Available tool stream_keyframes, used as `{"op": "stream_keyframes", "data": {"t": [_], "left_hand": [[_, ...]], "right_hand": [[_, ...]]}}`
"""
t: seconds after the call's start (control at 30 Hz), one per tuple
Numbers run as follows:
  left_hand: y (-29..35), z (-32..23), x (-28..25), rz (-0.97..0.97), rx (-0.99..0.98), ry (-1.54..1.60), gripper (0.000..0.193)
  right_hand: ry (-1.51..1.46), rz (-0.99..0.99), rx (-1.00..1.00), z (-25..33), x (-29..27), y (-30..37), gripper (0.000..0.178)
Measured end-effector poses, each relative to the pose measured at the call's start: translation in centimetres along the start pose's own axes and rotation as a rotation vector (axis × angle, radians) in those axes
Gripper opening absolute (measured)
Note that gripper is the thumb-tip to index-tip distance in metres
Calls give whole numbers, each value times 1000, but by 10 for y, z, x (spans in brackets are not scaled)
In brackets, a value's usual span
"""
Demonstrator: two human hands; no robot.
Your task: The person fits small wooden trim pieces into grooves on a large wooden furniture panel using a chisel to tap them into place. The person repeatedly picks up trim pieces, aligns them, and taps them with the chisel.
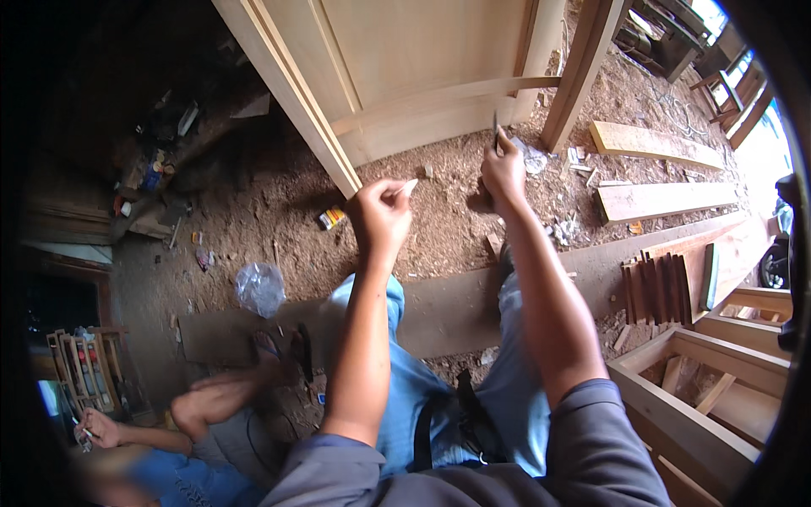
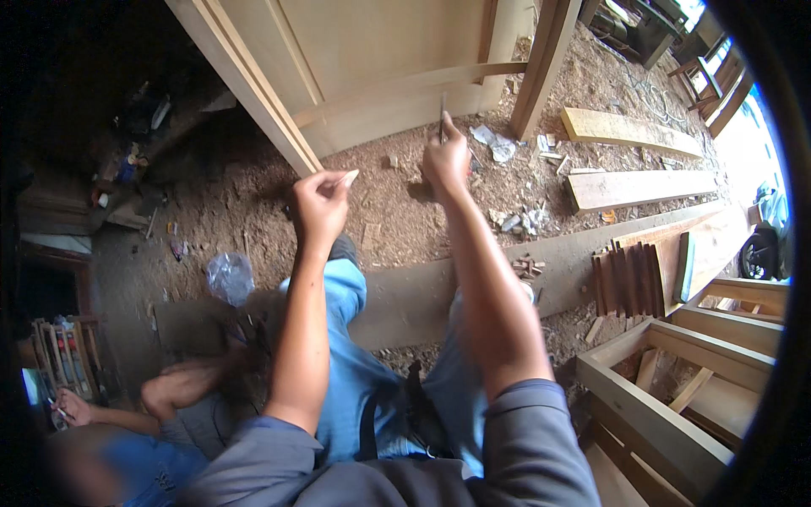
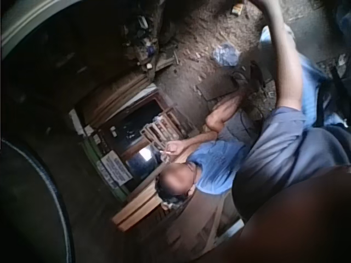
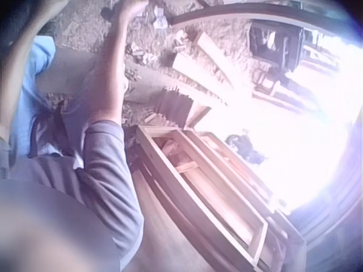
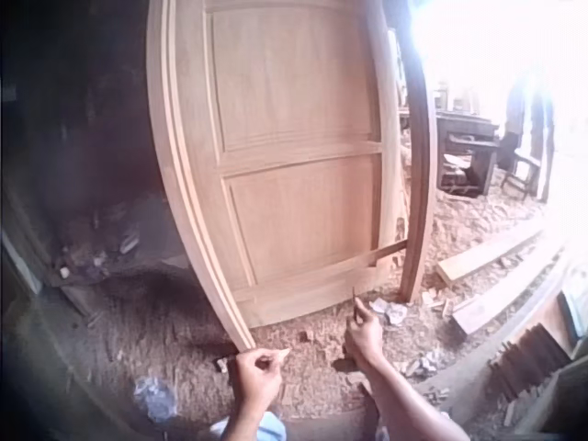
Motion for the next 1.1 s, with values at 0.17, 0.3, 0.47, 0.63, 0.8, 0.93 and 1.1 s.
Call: {"op": "stream_keyframes", "data": {"t": [0.17,0.3,0.47,0.63,0.8,0.93,1.1], "left_hand": [[-12,22,-22,-173,-102,340,9],[-15,26,-16,-221,-144,345,10],[-10,16,-10,-183,-152,212,8],[-6,4,13,46,-87,306,4],[-9,16,3,-161,-131,514,12],[-8,32,5,-243,-268,742,12],[-11,36,9,-329,-272,679,9]], "right_hand": [[58,532,-20,-11,19,24,50],[131,662,-287,-2,46,51,50],[306,577,-351,3,59,55,47],[-78,-6,-100,6,12,6,42],[-70,499,-47,1,21,28,51],[72,778,-118,3,40,59,50],[287,680,-243,2,47,60,51]]}}
Point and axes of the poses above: each hand's wrist, its own y-axis away from the middle knuckle, its own x-axis out of the palm, z = x × y, the point moved 5 cm from there along -y, towards the middle knuckle, and after that the axes turned 11 degrees about z, right-handed, at the moved point
